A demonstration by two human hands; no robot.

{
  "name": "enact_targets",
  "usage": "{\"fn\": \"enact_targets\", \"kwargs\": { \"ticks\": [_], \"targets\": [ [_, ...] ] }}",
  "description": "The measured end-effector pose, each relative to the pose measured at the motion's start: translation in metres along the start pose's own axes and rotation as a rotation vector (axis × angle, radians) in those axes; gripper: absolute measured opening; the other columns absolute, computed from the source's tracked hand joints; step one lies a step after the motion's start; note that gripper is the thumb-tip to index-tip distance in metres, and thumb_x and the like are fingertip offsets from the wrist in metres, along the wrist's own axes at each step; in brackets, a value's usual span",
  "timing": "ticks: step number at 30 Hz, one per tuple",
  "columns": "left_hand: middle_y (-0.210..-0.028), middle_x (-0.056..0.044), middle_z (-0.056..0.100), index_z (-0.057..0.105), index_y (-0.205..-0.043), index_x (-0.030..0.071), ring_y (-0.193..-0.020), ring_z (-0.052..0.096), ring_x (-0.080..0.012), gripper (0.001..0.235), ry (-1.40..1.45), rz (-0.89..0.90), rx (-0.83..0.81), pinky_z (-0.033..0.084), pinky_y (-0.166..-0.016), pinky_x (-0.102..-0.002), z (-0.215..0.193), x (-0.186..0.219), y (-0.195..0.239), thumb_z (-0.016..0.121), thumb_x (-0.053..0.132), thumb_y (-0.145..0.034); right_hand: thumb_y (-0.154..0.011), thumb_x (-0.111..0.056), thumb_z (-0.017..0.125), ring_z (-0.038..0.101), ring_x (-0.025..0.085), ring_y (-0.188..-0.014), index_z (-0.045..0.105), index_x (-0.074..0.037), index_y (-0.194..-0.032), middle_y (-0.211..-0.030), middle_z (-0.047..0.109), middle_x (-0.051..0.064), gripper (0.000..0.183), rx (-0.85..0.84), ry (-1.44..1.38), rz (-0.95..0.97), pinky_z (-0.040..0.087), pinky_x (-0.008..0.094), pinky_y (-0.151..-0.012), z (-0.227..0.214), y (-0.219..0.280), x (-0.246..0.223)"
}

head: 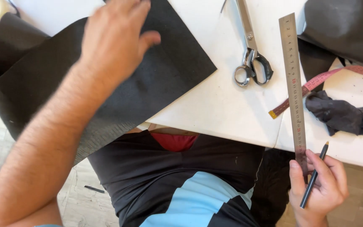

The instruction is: Measuring and marking lines on a piece of black leather using a ruler and pen, followed by cutting along the marks with scissors.

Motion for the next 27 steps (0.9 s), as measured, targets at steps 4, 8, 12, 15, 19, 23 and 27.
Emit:
{"fn": "enact_targets", "kwargs": {
  "ticks": [4,8,12,15,19,23,27],
  "targets": [
    [-0.167,-0.022,0.021,0.039,-0.164,0.007,-0.151,0.015,-0.0449,0.084,0.147,-0.161,-0.311,0.022,-0.115,-0.071,0.028,0.006,0.042,0.048,0.067,-0.105,-0.098,-0.003,0.081,0.065,0.033,-0.084,0.072,0.02,-0.121,-0.115,0.059,0.029,0.033,-0.019,-0.015,-0.043,0.056,0.041,-0.083,0.007,-0.01,-0.005],
    [-0.168,-0.022,0.018,0.04,-0.165,0.007,-0.153,0.011,-0.0433,0.085,0.191,-0.053,-0.264,0.015,-0.118,-0.07,0.033,0.006,0.039,0.045,0.068,-0.106,-0.098,-0.005,0.08,0.065,0.032,-0.083,0.073,0.019,-0.119,-0.114,0.059,0.03,0.033,-0.04,0.013,-0.109,0.055,0.041,-0.082,0.008,-0.017,-0.004],
    [-0.17,-0.018,0.014,0.038,-0.166,0.011,-0.154,0.008,-0.0391,0.085,0.211,0.049,-0.29,0.013,-0.12,-0.068,0.048,0.001,0.017,0.041,0.07,-0.105,-0.1,-0.005,0.08,0.066,0.035,-0.084,0.074,0.021,-0.119,-0.112,0.059,0.031,0.033,-0.035,0.051,-0.123,0.055,0.043,-0.081,0.007,-0.021,-0.007],
    [-0.167,-0.023,0.024,0.04,-0.165,0.009,-0.152,0.018,-0.0443,0.084,0.252,0.175,-0.241,0.013,-0.119,-0.067,0.06,-0.005,-0.002,0.037,0.07,-0.106,-0.101,-0.004,0.078,0.065,0.036,-0.085,0.072,0.024,-0.12,-0.112,0.058,0.032,0.034,-0.028,0.046,-0.128,0.056,0.044,-0.08,0.005,-0.022,-0.007],
    [-0.162,-0.022,0.039,0.045,-0.162,0.011,-0.143,0.04,-0.04,0.082,0.186,0.349,-0.158,0.035,-0.105,-0.056,0.073,-0.008,-0.026,0.036,0.072,-0.108,-0.101,-0.006,0.078,0.066,0.036,-0.085,0.072,0.023,-0.121,-0.114,0.059,0.032,0.036,-0.019,0.065,-0.122,0.057,0.044,-0.083,0.001,-0.021,-0.001],
    [-0.154,-0.022,0.049,0.045,-0.163,0.01,-0.138,0.049,-0.0379,0.082,0.176,0.469,-0.137,0.044,-0.101,-0.051,0.081,-0.006,-0.047,0.039,0.072,-0.109,-0.102,-0.006,0.079,0.065,0.036,-0.085,0.073,0.025,-0.121,-0.112,0.058,0.032,0.037,0.011,0.071,-0.105,0.057,0.043,-0.081,-0.002,-0.02,0.005],
    [-0.154,-0.021,0.048,0.061,-0.148,0.008,-0.137,0.044,-0.0406,0.076,0.269,0.372,-0.072,0.036,-0.107,-0.057,0.06,0.071,-0.059,0.073,0.061,-0.095,-0.102,-0.004,0.079,0.065,0.037,-0.083,0.072,0.027,-0.121,-0.113,0.058,0.033,0.037,0.052,0.045,-0.095,0.056,0.043,-0.077,-0.003,-0.018,0.009]
  ]
}}
Point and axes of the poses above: each hand's wrist, its own y-axis away from the middle knuckle, its own z-axis out of the palm, x = y × z, the point moved 1 cm from there along -y, towards the middle knuckle
